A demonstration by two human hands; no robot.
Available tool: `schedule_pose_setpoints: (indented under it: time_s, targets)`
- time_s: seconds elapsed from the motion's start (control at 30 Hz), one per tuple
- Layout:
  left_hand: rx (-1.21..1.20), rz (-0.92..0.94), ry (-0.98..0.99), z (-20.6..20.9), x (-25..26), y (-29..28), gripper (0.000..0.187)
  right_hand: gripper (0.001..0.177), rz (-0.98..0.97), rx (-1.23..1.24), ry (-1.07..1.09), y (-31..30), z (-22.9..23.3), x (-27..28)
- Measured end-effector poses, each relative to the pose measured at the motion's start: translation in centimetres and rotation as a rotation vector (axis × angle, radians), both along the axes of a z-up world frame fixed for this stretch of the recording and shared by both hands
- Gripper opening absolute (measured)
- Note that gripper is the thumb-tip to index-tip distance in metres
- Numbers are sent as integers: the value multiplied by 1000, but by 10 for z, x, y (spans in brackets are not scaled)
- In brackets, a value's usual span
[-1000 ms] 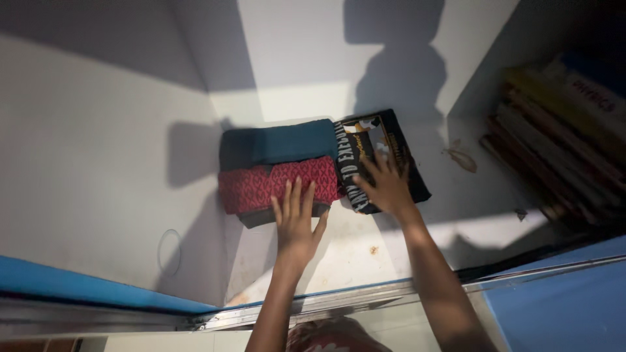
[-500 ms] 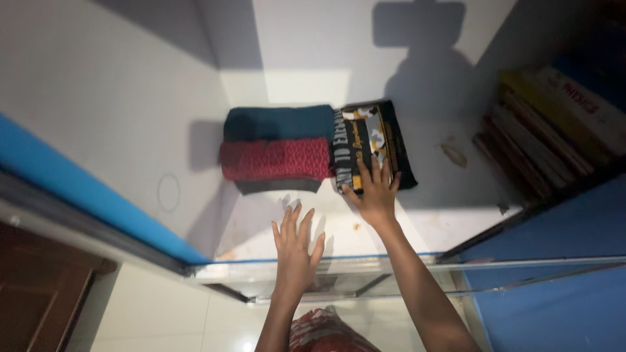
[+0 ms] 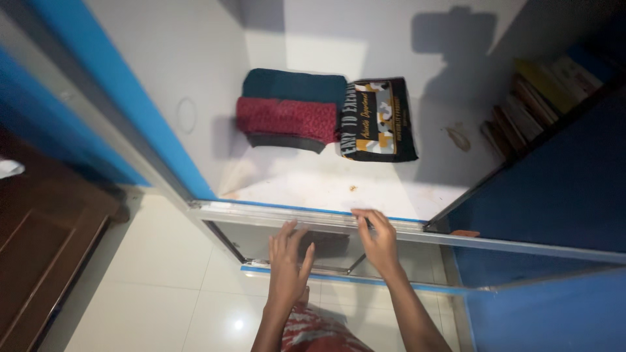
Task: The person unpacks folded clothes from an open suitcase on a bed and places them into a wardrobe shelf. The person handles various garments one by one, including shirts, pants, and a patterned cloth, moving them from the suitcase to the wardrobe.
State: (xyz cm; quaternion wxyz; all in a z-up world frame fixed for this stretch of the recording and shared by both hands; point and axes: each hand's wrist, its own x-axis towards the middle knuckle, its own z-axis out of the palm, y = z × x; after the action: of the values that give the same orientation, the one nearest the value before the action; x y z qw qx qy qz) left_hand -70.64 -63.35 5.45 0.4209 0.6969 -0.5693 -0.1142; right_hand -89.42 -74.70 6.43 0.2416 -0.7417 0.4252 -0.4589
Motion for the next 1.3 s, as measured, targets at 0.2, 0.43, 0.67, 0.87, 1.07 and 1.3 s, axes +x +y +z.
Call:
schedule_pose_setpoints:
  time_s: [0.2, 0.43, 0.67, 0.87, 1.07, 1.3]
  targets:
    - [13, 64, 352, -18, 0, 50, 36, 23, 155, 207, -204, 42, -33, 0]
    - [-7, 225, 554, -31, 13, 105, 31, 28, 299, 456, -310, 83, -71, 14]
    - [8, 369, 689, -30, 43, 160, 29, 31, 433, 608, -293, 117, -91, 65]
    - [-141, 481, 771, -37, 80, 235, 27, 29, 637, 683, -277, 163, -93, 139]
    - [-247, 672, 837, -34, 130, 328, 27, 27, 845, 729, -236, 239, -82, 228]
    - [-389, 874, 900, -36, 181, 431, 28, 28, 1069, 822, -89, 349, -83, 307]
